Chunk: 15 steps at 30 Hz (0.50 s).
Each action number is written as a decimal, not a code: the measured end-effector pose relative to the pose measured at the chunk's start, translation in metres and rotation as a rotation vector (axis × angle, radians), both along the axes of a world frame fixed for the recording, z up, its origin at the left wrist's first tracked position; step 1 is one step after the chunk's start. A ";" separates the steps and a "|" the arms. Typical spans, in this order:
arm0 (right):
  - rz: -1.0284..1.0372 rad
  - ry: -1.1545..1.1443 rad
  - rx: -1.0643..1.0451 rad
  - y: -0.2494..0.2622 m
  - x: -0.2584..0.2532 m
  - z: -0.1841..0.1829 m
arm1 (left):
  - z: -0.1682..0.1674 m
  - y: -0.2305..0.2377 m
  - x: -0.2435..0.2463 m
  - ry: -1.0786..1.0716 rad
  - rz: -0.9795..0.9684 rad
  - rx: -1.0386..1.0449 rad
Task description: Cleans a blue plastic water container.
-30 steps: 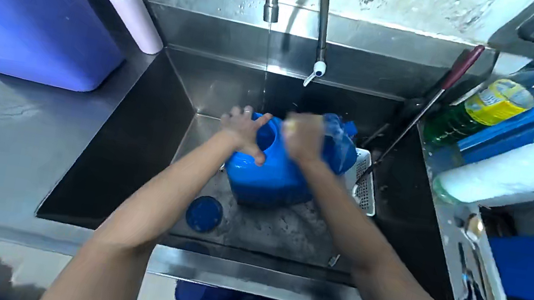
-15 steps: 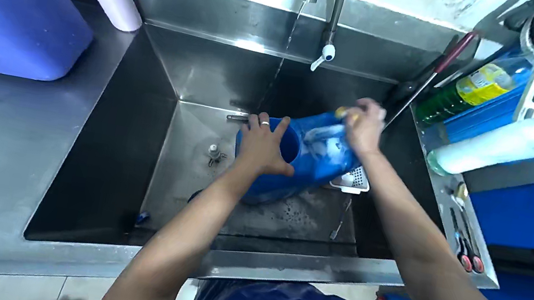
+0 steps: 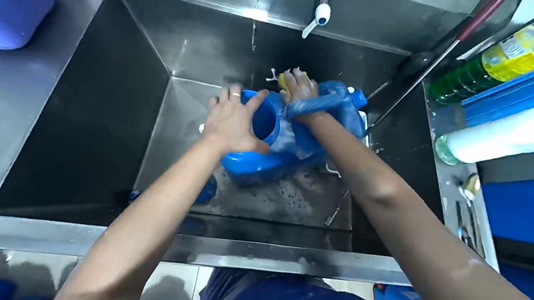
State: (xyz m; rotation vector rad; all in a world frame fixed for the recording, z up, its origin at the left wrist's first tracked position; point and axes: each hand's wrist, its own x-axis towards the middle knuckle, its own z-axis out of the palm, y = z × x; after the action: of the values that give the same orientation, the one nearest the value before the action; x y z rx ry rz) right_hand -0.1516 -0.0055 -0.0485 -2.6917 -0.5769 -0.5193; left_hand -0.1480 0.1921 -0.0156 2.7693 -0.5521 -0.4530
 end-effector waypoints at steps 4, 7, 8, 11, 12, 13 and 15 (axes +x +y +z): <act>-0.005 0.223 0.126 -0.024 -0.058 -0.073 | 0.000 -0.004 0.000 -0.011 0.049 0.061; 0.020 0.182 0.081 -0.032 -0.098 -0.081 | -0.001 -0.001 -0.001 -0.034 0.009 0.069; 0.008 0.249 0.058 -0.029 -0.074 -0.071 | -0.001 0.000 -0.004 -0.034 0.002 0.075; -0.075 0.411 -0.027 -0.008 0.031 -0.037 | -0.005 0.002 -0.011 -0.058 0.028 0.044; -0.095 0.439 -0.047 -0.004 0.047 -0.033 | -0.006 0.001 -0.012 -0.066 0.048 0.029; -0.090 0.418 -0.026 -0.006 0.041 -0.037 | -0.004 0.000 -0.012 -0.059 0.059 0.039; -0.021 0.208 0.025 -0.025 -0.028 -0.063 | -0.002 0.001 -0.011 -0.043 0.049 0.057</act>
State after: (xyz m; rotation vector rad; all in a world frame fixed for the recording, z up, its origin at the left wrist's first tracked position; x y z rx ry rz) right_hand -0.1797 -0.0309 -0.1119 -2.6865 -0.4818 -0.2454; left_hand -0.1587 0.1928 -0.0174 2.8462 -0.4875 -0.4052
